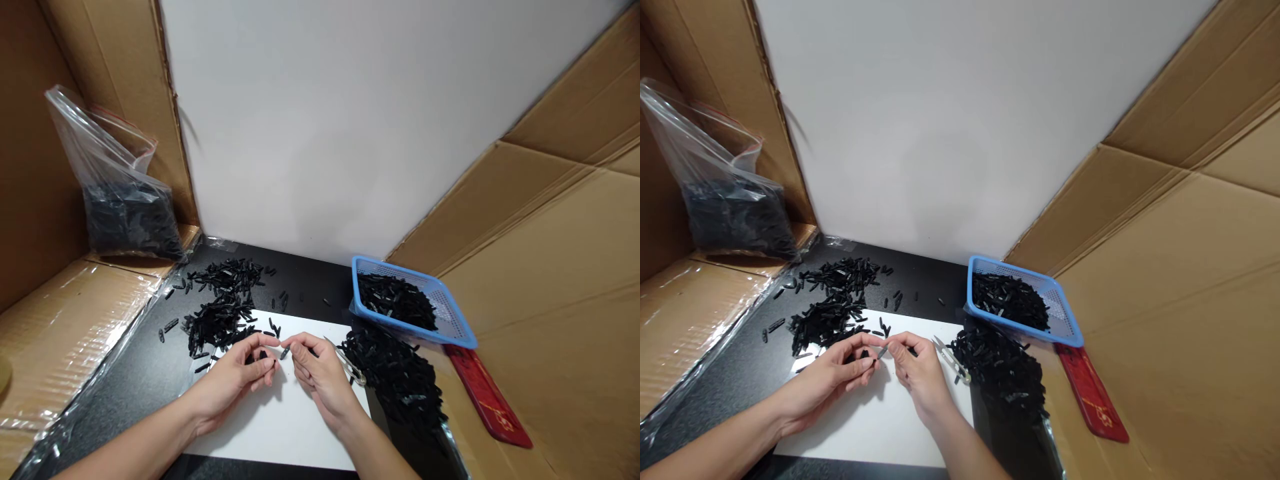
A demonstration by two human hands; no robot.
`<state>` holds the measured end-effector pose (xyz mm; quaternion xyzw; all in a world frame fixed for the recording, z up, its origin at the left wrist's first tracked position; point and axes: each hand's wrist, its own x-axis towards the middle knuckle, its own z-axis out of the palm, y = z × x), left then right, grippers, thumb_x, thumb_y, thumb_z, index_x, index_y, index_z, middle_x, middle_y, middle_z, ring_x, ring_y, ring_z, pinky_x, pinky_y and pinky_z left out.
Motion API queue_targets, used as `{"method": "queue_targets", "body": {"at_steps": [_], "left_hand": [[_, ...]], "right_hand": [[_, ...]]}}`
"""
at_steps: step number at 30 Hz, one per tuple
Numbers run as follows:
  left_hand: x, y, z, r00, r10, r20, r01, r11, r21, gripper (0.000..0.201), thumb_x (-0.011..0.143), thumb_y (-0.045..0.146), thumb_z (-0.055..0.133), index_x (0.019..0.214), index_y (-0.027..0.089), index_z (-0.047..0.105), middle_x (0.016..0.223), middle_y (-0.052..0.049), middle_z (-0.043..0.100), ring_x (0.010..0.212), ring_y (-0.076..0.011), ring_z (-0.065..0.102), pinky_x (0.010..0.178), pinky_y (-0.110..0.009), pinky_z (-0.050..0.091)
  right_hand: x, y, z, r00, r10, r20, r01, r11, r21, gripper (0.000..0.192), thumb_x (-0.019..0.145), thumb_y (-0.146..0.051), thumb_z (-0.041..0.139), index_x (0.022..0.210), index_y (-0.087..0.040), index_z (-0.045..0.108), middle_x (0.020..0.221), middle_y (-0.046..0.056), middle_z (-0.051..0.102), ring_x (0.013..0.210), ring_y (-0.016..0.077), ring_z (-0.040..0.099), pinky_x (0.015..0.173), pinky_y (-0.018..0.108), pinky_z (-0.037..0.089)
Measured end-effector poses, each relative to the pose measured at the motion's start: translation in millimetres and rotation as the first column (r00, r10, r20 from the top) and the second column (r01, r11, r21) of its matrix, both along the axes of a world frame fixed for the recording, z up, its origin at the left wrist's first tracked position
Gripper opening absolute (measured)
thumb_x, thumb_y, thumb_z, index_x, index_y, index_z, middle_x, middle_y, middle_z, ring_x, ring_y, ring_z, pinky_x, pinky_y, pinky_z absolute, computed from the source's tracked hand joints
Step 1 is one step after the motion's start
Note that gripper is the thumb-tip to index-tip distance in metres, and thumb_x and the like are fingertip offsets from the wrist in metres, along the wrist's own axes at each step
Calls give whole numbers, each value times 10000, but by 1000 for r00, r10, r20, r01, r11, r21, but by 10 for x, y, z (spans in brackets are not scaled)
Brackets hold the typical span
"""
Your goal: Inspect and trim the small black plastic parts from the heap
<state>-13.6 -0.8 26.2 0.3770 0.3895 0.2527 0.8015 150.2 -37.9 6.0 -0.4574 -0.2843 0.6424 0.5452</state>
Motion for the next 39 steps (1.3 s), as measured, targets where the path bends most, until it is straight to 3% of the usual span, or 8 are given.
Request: {"method": "queue_targets", "body": {"at_steps": [4, 8, 13, 18, 25, 32, 39], "left_hand": [[5, 6, 11, 999, 25, -37, -24, 1000, 9, 367, 671, 365, 815, 917, 161, 635, 700, 18, 618, 569, -77, 450, 536, -196, 271], [9, 8, -22, 997, 63, -42, -60, 997, 55, 316, 687, 373, 805, 823, 160, 615, 632, 47, 576, 534, -59, 420, 514, -180, 251], [22, 11, -47, 994, 98, -43, -95, 993, 64, 337, 679, 409, 803, 733, 159, 584, 601, 59, 550, 496, -45, 378, 477, -175, 215], [43, 12, -37, 992, 117, -47, -113, 991, 76, 348, 653, 414, 819, 755, 169, 595, 560, 77, 512, 472, -45, 370, 462, -178, 198], [29, 43, -54, 991, 130, -41, -130, 991, 25, 402, 701, 472, 763, 927, 148, 685, 636, 24, 604, 440, -35, 315, 451, -193, 183], [11, 24, -38, 992, 122, 15, -121, 991, -50, 389, 700, 304, 801, 1047, 154, 709, 754, -22, 648, 552, -68, 433, 526, -194, 287], [21, 17, -27, 992, 115, -41, -116, 993, -19, 385, 657, 349, 832, 947, 137, 693, 780, -33, 678, 580, -75, 456, 522, -183, 290]], "right_hand": [[-12, -1, 55, 998, -21, -57, 21, 1000, 4, 305, 763, -438, 726, 717, -165, 598, 474, -82, 433, 384, 38, 249, 381, 181, 104], [-25, -6, 73, 992, 1, -124, -2, 1000, -5, 392, 815, -483, 629, 620, -179, 478, 587, -24, 556, 384, 47, 357, 354, 184, 81], [-90, -24, 18, 1000, 11, 4, -11, 1000, -19, 372, 731, -465, 755, 676, -168, 537, 490, -95, 430, 372, 20, 230, 372, 184, 94], [-143, -28, 2, 998, -26, 61, 27, 999, -28, 356, 649, -434, 820, 673, -162, 592, 529, -91, 409, 386, 23, 226, 372, 199, 88], [-102, -24, 33, 994, -93, 48, 94, 995, -17, 343, 657, -420, 809, 627, -177, 568, 455, -108, 333, 388, 42, 206, 376, 207, 90], [-83, -19, 73, 997, -82, 9, 82, 997, -14, 290, 651, -385, 821, 732, -157, 660, 515, -86, 404, 402, 33, 223, 383, 200, 96], [-55, -14, 22, 996, -2, -94, 1, 1000, -11, 295, 690, -392, 804, 820, -161, 677, 430, -115, 340, 396, 34, 192, 398, 186, 120]]}}
